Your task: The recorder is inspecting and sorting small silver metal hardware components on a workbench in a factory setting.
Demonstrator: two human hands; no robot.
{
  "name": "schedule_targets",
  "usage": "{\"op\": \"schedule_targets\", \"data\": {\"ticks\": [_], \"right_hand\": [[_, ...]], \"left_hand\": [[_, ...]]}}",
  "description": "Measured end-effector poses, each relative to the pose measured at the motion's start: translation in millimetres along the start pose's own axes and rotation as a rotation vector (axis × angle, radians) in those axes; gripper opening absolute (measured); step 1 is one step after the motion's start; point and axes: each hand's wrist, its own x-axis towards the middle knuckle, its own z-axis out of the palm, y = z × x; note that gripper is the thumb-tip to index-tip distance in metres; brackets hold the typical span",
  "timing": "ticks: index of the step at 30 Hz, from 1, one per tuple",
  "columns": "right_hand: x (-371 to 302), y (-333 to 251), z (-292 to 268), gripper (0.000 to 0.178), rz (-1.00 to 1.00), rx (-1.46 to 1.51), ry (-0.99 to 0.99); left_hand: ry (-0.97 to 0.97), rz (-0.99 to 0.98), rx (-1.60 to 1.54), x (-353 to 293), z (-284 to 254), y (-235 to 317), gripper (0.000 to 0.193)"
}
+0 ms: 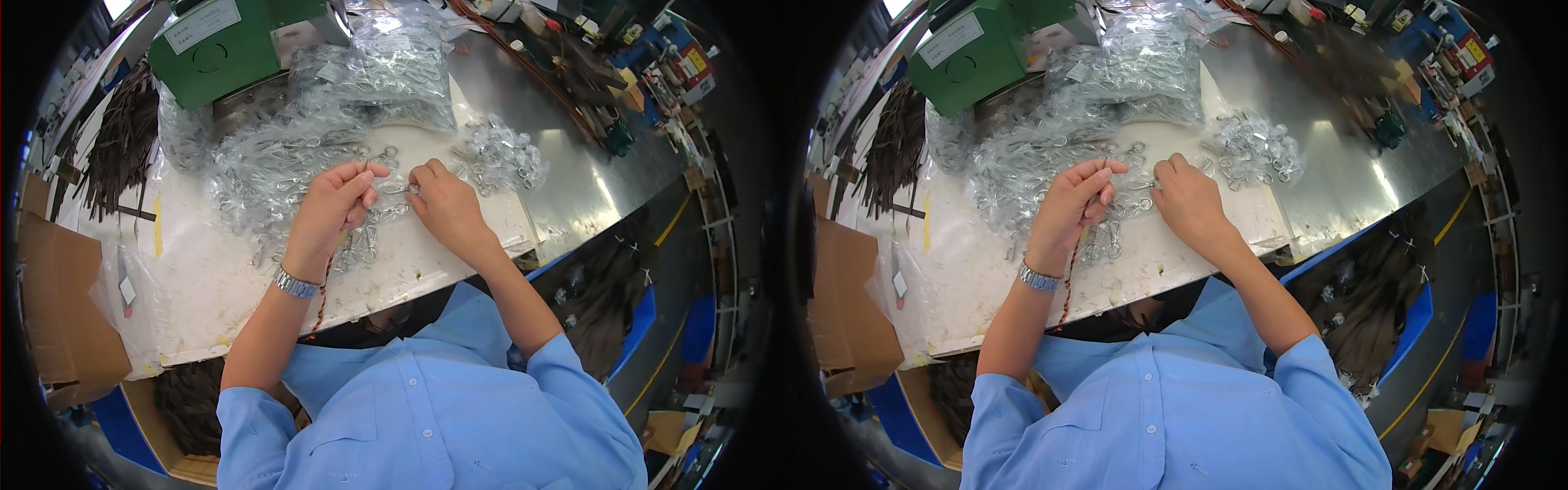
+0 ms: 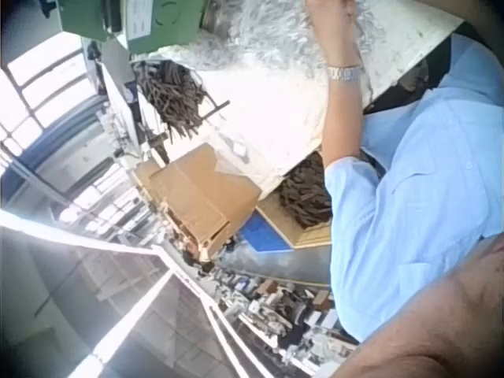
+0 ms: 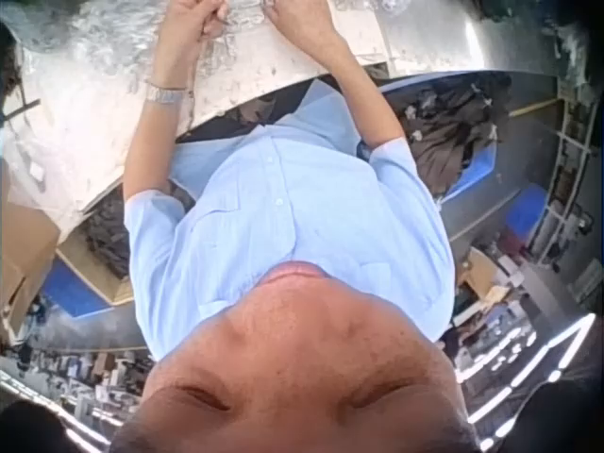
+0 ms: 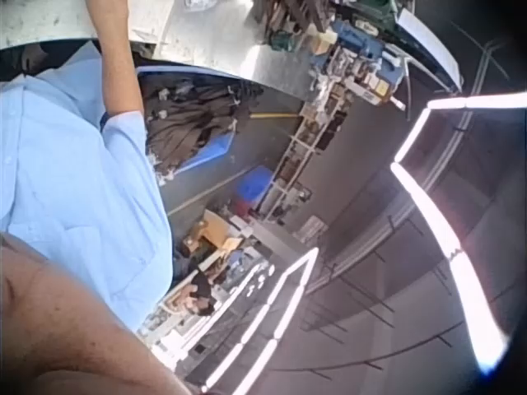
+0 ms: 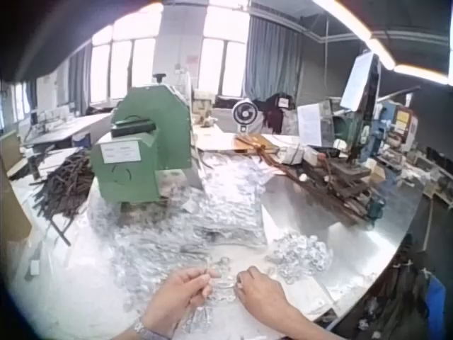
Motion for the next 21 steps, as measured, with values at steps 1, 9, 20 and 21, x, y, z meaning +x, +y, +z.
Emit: {"op": "schedule_targets", "data": {"ticks": [1,9,20,21], "right_hand": [[1.3,1.0,-3.3,0.024,0.035,0.047,-0.040],[-8.8,-5.1,-27.1,0.015,0.212,0.355,-0.128],[-17.6,-7.5,-34.2,0.018,0.314,1.210,-0.246],[-16.5,-4.5,-31.4,0.018,0.312,1.210,-0.245]], "left_hand": [[0.006,0.003,0.002,0.2,-0.4,-1.5,0.026],[0.154,0.410,0.574,0.6,10.0,-13.0,0.028],[0.107,0.205,0.425,-6.6,14.8,-6.4,0.020],[0.154,0.342,0.425,-6.8,15.8,-8.0,0.019]]}}
